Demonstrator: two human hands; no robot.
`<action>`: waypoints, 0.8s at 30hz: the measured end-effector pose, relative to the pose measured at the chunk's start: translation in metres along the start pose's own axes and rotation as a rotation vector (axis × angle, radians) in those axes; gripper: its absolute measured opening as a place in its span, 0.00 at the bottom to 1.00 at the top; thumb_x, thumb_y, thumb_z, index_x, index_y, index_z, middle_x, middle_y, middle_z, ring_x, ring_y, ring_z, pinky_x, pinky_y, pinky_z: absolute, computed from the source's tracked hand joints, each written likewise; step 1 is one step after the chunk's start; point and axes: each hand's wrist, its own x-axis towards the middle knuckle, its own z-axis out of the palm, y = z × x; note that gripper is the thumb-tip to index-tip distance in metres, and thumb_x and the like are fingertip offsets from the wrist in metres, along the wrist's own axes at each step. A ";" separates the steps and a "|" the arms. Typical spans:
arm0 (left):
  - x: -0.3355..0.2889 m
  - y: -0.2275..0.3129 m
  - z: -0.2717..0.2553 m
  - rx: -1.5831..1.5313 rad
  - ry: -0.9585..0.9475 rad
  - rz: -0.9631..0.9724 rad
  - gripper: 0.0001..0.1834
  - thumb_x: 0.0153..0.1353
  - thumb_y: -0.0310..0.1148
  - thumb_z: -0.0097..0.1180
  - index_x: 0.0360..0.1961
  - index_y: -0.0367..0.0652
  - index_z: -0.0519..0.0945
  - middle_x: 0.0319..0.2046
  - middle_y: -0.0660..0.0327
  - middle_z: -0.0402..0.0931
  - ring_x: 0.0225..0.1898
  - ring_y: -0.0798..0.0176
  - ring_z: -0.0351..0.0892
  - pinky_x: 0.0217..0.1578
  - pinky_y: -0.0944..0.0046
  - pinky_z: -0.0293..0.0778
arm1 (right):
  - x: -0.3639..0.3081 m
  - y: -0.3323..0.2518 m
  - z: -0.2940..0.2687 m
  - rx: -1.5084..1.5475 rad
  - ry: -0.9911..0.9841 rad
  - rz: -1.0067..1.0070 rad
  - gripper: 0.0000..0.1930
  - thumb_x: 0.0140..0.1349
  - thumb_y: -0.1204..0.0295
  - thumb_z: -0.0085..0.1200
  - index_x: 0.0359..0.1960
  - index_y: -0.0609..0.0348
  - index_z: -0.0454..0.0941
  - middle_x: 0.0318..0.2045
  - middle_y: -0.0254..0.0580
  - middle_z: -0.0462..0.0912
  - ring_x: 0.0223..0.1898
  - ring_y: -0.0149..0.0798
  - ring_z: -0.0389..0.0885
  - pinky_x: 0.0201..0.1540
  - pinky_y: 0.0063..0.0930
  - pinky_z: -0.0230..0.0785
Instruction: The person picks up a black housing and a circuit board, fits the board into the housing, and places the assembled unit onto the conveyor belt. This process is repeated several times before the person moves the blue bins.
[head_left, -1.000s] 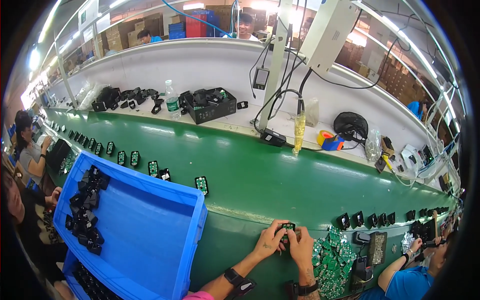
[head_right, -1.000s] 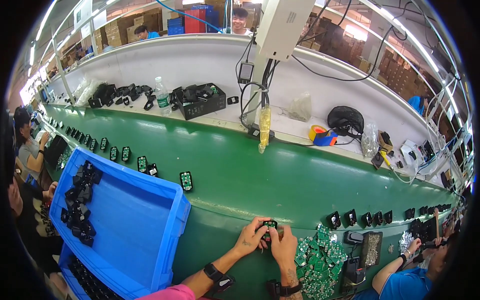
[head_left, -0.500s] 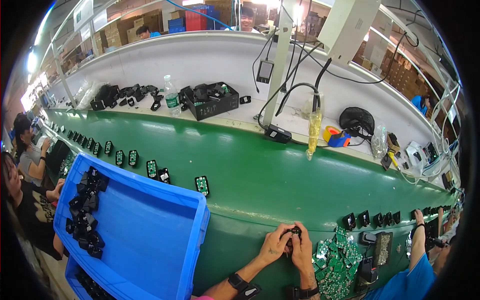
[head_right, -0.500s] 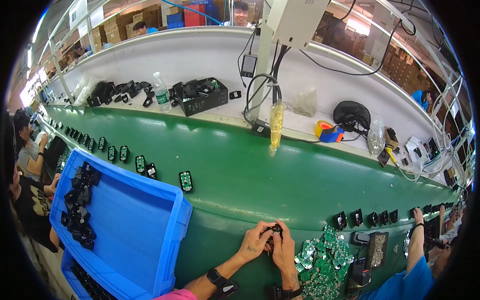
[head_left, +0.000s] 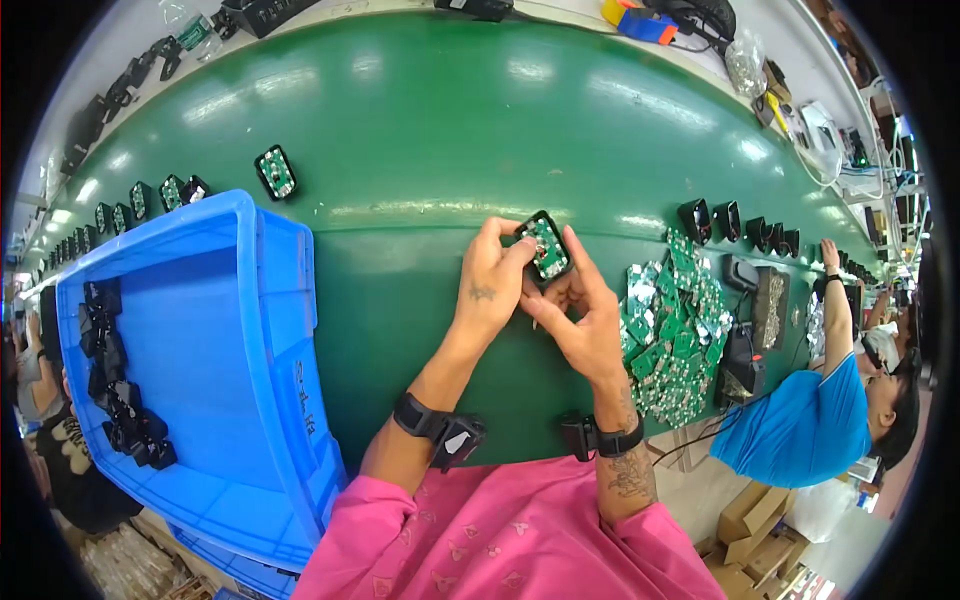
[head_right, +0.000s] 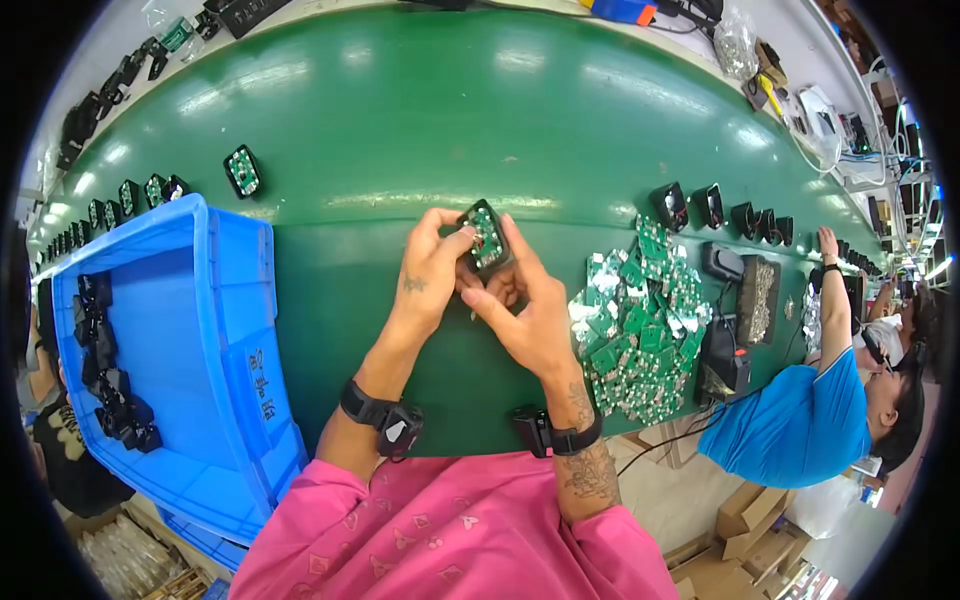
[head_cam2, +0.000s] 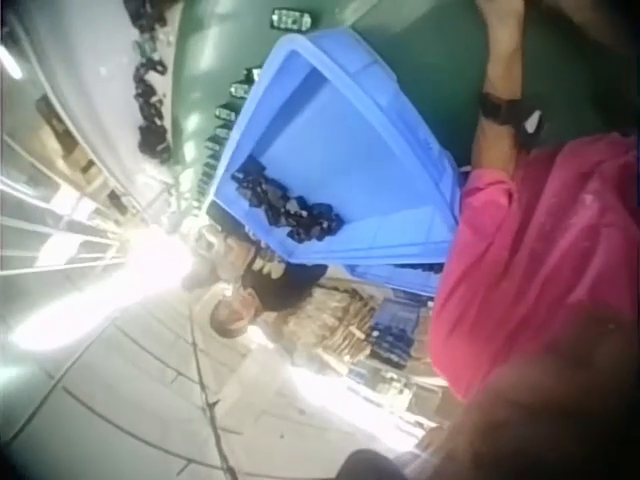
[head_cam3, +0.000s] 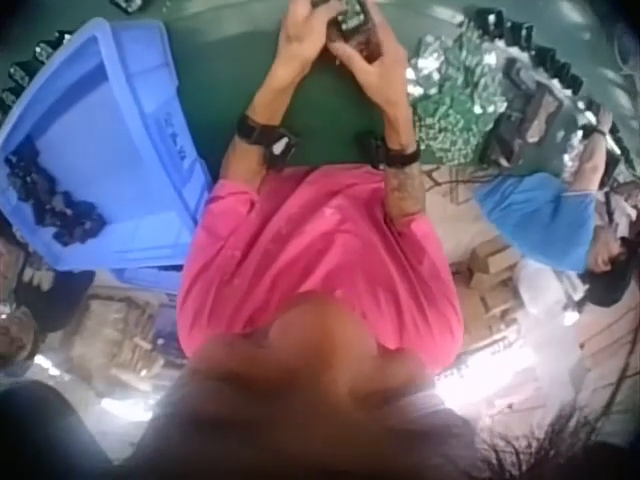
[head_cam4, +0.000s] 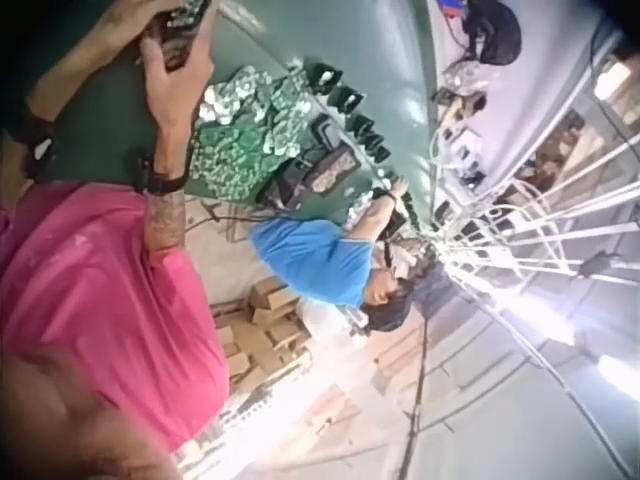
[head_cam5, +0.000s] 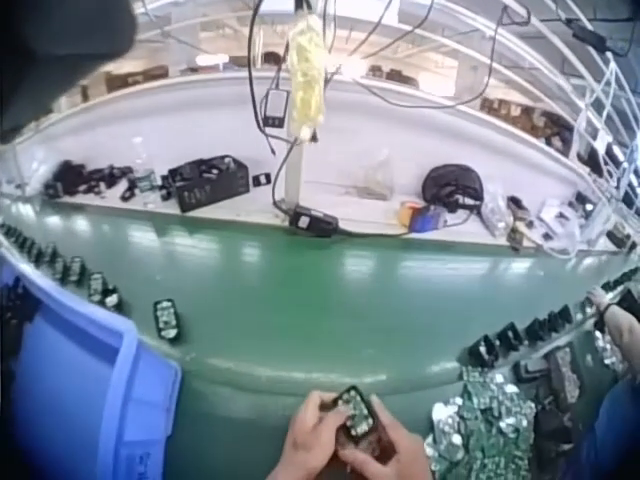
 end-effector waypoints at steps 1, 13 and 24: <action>-0.003 0.002 0.001 0.003 -0.003 -0.005 0.09 0.64 0.27 0.52 0.41 0.31 0.72 0.23 0.55 0.80 0.19 0.69 0.78 0.18 0.68 0.73 | -0.003 0.004 -0.001 -0.030 0.021 -0.044 0.36 0.57 0.83 0.59 0.69 0.63 0.60 0.26 0.33 0.79 0.25 0.24 0.76 0.31 0.21 0.70; -0.007 0.008 -0.006 0.179 -0.446 0.045 0.34 0.61 0.51 0.61 0.56 0.30 0.76 0.42 0.56 0.81 0.42 0.67 0.78 0.45 0.65 0.74 | -0.015 -0.018 -0.012 -0.397 0.165 -0.228 0.27 0.53 0.71 0.69 0.55 0.67 0.75 0.26 0.45 0.82 0.24 0.35 0.80 0.29 0.27 0.74; 0.027 0.068 -0.020 1.097 0.027 0.528 0.42 0.40 0.31 0.70 0.62 0.35 0.71 0.47 0.49 0.76 0.49 0.51 0.77 0.53 0.61 0.72 | 0.006 -0.021 -0.118 -0.808 0.363 -0.113 0.21 0.50 0.67 0.68 0.45 0.63 0.80 0.30 0.46 0.81 0.33 0.46 0.81 0.38 0.37 0.73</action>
